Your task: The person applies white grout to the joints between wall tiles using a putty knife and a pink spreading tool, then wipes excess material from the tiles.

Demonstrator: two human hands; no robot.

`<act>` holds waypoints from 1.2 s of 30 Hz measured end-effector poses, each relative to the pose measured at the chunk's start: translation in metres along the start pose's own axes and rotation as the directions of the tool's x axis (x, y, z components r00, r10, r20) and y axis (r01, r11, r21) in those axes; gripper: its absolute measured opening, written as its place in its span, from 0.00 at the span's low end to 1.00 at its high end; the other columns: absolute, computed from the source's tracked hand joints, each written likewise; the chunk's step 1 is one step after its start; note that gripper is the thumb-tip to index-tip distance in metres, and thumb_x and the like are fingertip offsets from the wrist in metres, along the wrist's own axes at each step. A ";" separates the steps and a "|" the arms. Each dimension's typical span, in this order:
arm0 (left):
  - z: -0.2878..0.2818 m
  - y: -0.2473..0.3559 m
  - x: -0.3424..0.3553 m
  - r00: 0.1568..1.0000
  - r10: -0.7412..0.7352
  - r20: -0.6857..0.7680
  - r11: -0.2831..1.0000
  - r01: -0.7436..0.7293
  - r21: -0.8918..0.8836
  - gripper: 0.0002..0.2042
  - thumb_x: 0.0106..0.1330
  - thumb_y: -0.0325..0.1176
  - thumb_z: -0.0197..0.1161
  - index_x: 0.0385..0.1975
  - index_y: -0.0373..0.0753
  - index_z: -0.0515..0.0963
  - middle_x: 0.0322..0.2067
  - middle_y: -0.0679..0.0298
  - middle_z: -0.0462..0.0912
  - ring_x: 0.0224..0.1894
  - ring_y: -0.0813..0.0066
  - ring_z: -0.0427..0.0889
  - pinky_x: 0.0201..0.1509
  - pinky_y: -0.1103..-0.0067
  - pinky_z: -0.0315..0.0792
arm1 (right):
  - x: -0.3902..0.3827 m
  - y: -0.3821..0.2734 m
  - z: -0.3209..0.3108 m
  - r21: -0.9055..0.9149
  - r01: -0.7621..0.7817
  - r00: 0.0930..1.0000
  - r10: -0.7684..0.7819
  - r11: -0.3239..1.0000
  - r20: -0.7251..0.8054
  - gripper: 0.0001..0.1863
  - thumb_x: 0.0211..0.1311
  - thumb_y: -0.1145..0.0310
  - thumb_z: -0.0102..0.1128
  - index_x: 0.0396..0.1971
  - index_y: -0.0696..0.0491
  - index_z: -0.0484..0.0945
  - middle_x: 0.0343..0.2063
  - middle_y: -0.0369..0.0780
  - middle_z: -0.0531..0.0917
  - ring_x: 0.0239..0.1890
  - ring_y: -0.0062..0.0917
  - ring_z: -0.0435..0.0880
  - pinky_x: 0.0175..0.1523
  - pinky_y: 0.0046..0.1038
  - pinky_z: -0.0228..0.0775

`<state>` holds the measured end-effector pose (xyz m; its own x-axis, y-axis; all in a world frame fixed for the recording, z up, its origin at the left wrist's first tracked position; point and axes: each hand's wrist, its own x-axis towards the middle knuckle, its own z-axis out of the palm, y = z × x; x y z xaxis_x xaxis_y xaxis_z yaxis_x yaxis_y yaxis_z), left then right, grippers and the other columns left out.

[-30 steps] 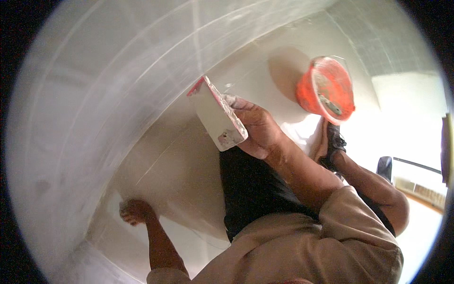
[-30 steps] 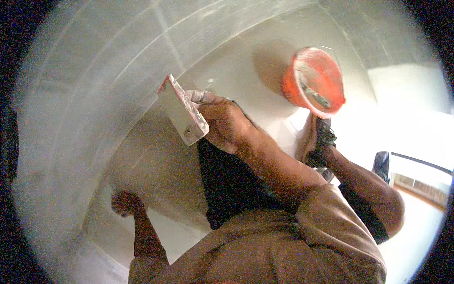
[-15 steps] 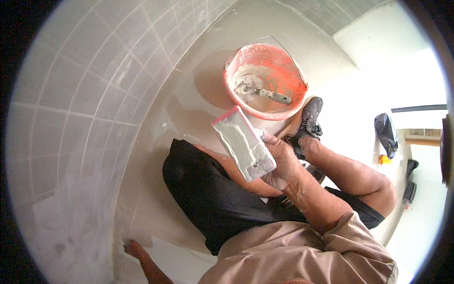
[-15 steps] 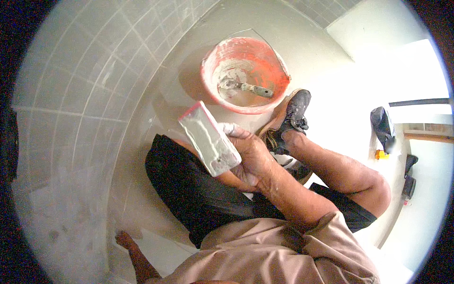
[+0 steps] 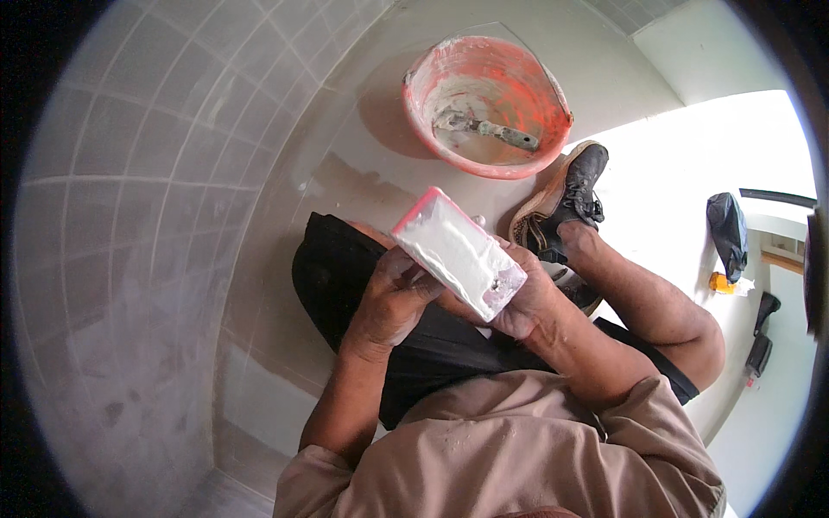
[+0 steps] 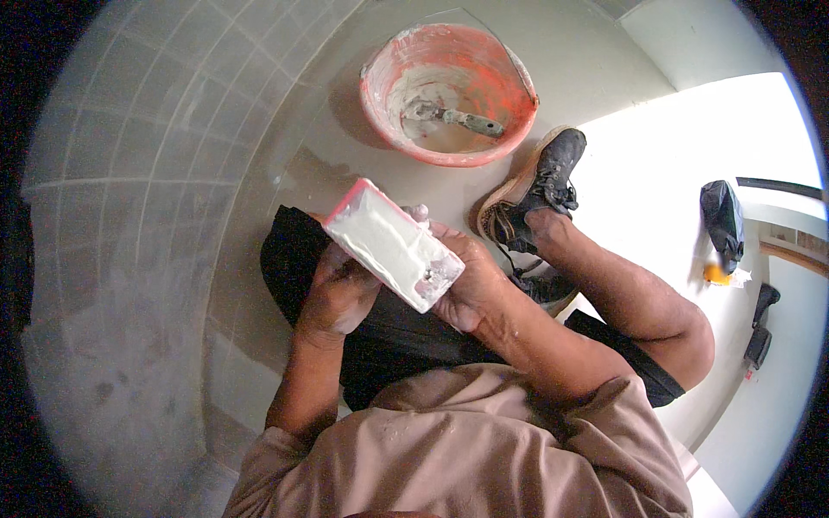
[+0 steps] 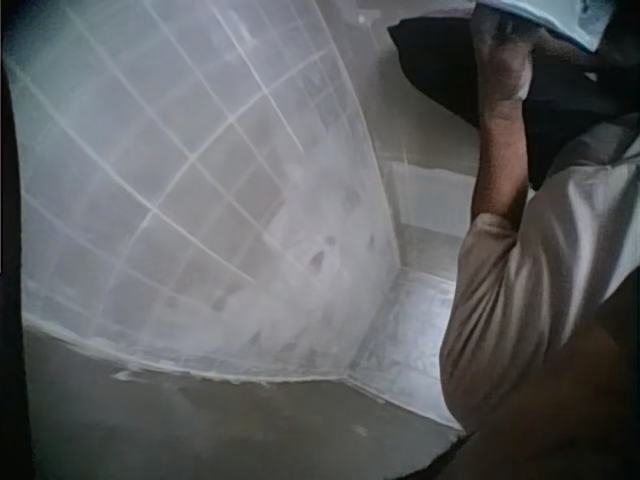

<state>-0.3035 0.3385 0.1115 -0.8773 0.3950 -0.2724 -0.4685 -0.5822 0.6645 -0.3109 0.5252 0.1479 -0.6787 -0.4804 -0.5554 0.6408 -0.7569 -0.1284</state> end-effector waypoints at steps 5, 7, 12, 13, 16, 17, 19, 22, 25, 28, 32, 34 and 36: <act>0.017 0.009 0.006 0.999 0.004 -0.049 0.998 -0.007 -0.067 0.21 0.65 0.21 0.60 0.59 0.32 0.71 0.57 0.58 0.76 0.61 0.68 0.74 0.69 0.70 0.63 | -0.009 -0.020 0.002 -0.867 0.259 0.799 -0.598 0.427 -0.056 0.12 0.65 0.81 0.52 0.45 0.62 0.81 0.42 0.45 0.83 0.44 0.31 0.83 0.53 0.30 0.73; 0.015 0.017 0.005 0.997 -0.004 -0.077 1.000 0.004 -0.002 0.20 0.67 0.23 0.59 0.59 0.32 0.71 0.55 0.58 0.77 0.59 0.69 0.76 0.66 0.72 0.66 | -0.014 -0.030 0.010 -0.937 0.345 0.641 -0.718 -0.047 0.272 0.12 0.68 0.80 0.50 0.45 0.61 0.82 0.42 0.44 0.81 0.44 0.30 0.80 0.52 0.29 0.71; 0.021 0.019 0.014 0.996 -0.089 -0.019 0.994 0.088 -0.067 0.20 0.69 0.26 0.58 0.60 0.32 0.71 0.54 0.59 0.78 0.56 0.72 0.78 0.62 0.73 0.71 | -0.020 -0.056 0.031 -0.697 0.343 0.661 -0.365 -0.630 0.656 0.27 0.49 0.79 0.62 0.52 0.44 0.83 0.40 0.46 0.77 0.48 0.45 0.75 0.58 0.42 0.68; 0.022 0.020 0.016 0.994 -0.106 -0.028 0.992 0.104 -0.066 0.20 0.69 0.27 0.58 0.60 0.32 0.70 0.54 0.59 0.78 0.56 0.72 0.78 0.61 0.74 0.72 | -0.018 -0.057 0.029 -0.695 0.340 0.657 -0.369 -0.633 0.658 0.27 0.49 0.79 0.62 0.52 0.44 0.83 0.40 0.46 0.77 0.48 0.45 0.75 0.58 0.42 0.68; 0.026 0.023 0.017 0.991 -0.110 -0.080 0.992 0.105 -0.070 0.24 0.64 0.30 0.59 0.61 0.31 0.68 0.54 0.56 0.78 0.57 0.64 0.77 0.64 0.66 0.70 | -0.015 -0.054 0.025 -0.586 0.249 0.639 -0.324 -0.771 0.698 0.26 0.48 0.77 0.64 0.51 0.44 0.84 0.41 0.46 0.75 0.47 0.42 0.73 0.56 0.43 0.70; 0.024 0.024 0.017 0.991 -0.106 -0.077 0.993 0.101 -0.067 0.24 0.64 0.30 0.59 0.61 0.31 0.68 0.54 0.56 0.78 0.57 0.64 0.77 0.64 0.66 0.70 | -0.015 -0.053 0.024 -0.583 0.249 0.635 -0.324 -0.774 0.702 0.26 0.48 0.77 0.64 0.51 0.44 0.84 0.41 0.46 0.75 0.47 0.42 0.73 0.56 0.43 0.70; 0.018 0.025 0.017 0.990 -0.129 -0.061 0.990 0.125 -0.071 0.25 0.64 0.30 0.59 0.61 0.31 0.68 0.54 0.55 0.78 0.57 0.64 0.78 0.64 0.67 0.70 | -0.014 -0.052 0.025 -0.640 0.338 0.642 -0.328 -0.690 0.693 0.25 0.48 0.77 0.64 0.49 0.45 0.84 0.41 0.46 0.74 0.47 0.42 0.73 0.55 0.42 0.70; 0.018 0.027 0.017 0.993 -0.111 -0.037 0.989 0.106 -0.103 0.24 0.65 0.30 0.59 0.61 0.30 0.68 0.53 0.55 0.78 0.57 0.65 0.78 0.63 0.68 0.71 | -0.012 -0.051 0.030 -0.649 0.303 0.662 -0.336 -0.698 0.670 0.23 0.48 0.78 0.63 0.48 0.46 0.85 0.40 0.46 0.74 0.47 0.43 0.72 0.54 0.40 0.71; 0.017 0.028 0.017 0.991 -0.122 -0.062 0.988 0.115 -0.107 0.24 0.66 0.30 0.59 0.61 0.31 0.68 0.53 0.55 0.79 0.57 0.65 0.78 0.63 0.68 0.71 | -0.014 -0.044 0.035 -0.692 0.322 0.646 -0.385 -0.646 0.660 0.21 0.48 0.84 0.63 0.44 0.50 0.86 0.38 0.43 0.77 0.46 0.41 0.75 0.53 0.38 0.69; 0.018 0.030 0.016 0.990 -0.120 -0.075 0.989 0.113 -0.093 0.23 0.66 0.30 0.59 0.61 0.31 0.68 0.53 0.56 0.78 0.56 0.65 0.78 0.62 0.69 0.72 | -0.015 -0.047 0.035 -0.663 0.339 0.640 -0.353 -0.667 0.682 0.20 0.48 0.84 0.63 0.43 0.51 0.86 0.39 0.43 0.77 0.46 0.41 0.75 0.53 0.38 0.69; 0.019 0.026 0.021 0.992 -0.096 -0.080 0.991 0.088 -0.099 0.19 0.69 0.29 0.57 0.58 0.32 0.71 0.50 0.59 0.78 0.53 0.72 0.79 0.58 0.74 0.74 | -0.020 -0.044 0.030 -0.715 0.279 0.701 -0.373 -0.641 0.608 0.19 0.48 0.83 0.63 0.42 0.52 0.86 0.40 0.42 0.78 0.46 0.40 0.76 0.55 0.37 0.68; 0.017 0.029 0.016 0.996 -0.066 -0.061 0.992 0.059 -0.116 0.20 0.68 0.29 0.58 0.58 0.31 0.71 0.51 0.59 0.78 0.53 0.71 0.79 0.57 0.74 0.75 | -0.016 -0.040 0.029 -0.719 0.416 0.679 -0.335 -0.556 0.653 0.18 0.53 0.80 0.60 0.43 0.51 0.85 0.44 0.48 0.78 0.52 0.44 0.76 0.57 0.39 0.69; 0.018 0.033 0.014 0.993 -0.078 -0.086 0.993 0.070 -0.098 0.24 0.63 0.30 0.59 0.59 0.30 0.70 0.53 0.56 0.79 0.55 0.63 0.79 0.61 0.67 0.73 | -0.015 -0.045 0.043 -0.706 0.440 0.679 -0.309 -0.555 0.666 0.19 0.51 0.78 0.63 0.46 0.50 0.85 0.43 0.50 0.77 0.51 0.48 0.75 0.59 0.43 0.67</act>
<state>-0.3289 0.3374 0.1420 -0.8437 0.3768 -0.3824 -0.5364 -0.6203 0.5723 -0.3449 0.5477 0.1972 -0.8976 -0.3875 0.2101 -0.4014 0.5215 -0.7529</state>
